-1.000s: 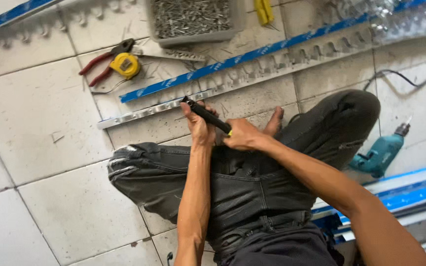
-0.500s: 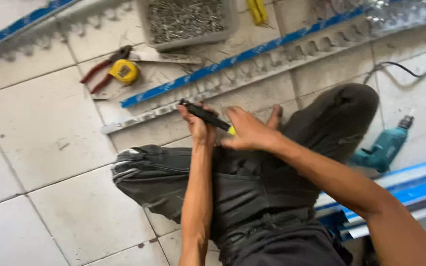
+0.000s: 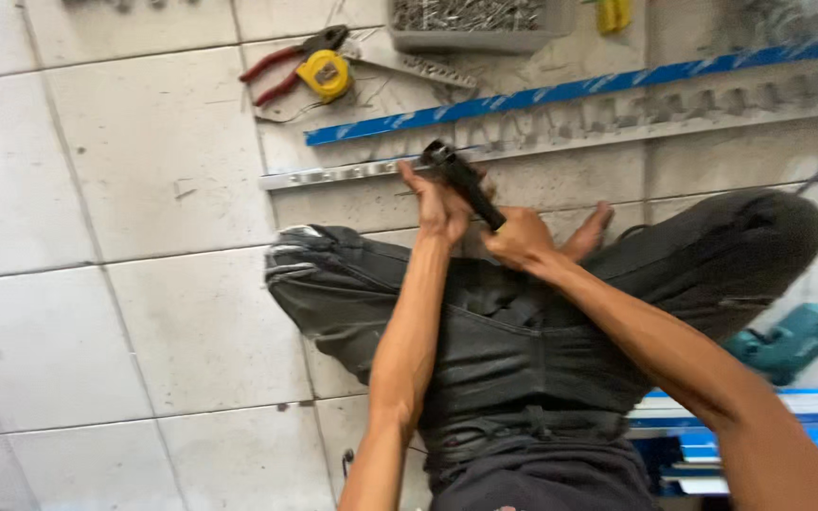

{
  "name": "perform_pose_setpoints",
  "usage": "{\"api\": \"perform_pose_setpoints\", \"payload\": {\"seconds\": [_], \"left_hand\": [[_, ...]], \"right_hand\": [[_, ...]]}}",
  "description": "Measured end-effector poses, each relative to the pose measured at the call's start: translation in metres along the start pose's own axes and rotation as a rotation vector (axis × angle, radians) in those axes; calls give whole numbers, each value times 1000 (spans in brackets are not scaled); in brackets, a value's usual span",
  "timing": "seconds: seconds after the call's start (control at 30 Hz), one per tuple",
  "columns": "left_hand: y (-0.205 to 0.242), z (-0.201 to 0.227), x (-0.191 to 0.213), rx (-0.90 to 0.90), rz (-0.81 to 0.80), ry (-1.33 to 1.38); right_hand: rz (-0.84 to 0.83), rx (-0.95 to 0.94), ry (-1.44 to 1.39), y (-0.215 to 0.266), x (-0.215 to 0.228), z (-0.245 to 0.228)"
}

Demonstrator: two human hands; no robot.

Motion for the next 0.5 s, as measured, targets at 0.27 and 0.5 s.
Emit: {"api": "perform_pose_setpoints", "payload": {"seconds": [0.27,0.5], "left_hand": [[131,-18,-126,-107,-223,-392],[176,97,-215,-95,-339,-913]], "right_hand": [[23,-88,-82,72,40,-56],[-545,81,-204,52,234,-202]]}}
Point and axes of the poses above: each hand's wrist, its own y-axis away from the middle knuckle, its own x-axis out of the back of the hand, z = x × y, the point moved 5 cm from there along -y, towards the middle knuckle, and after that the axes turned 11 degrees about x, right-handed, at the moved point
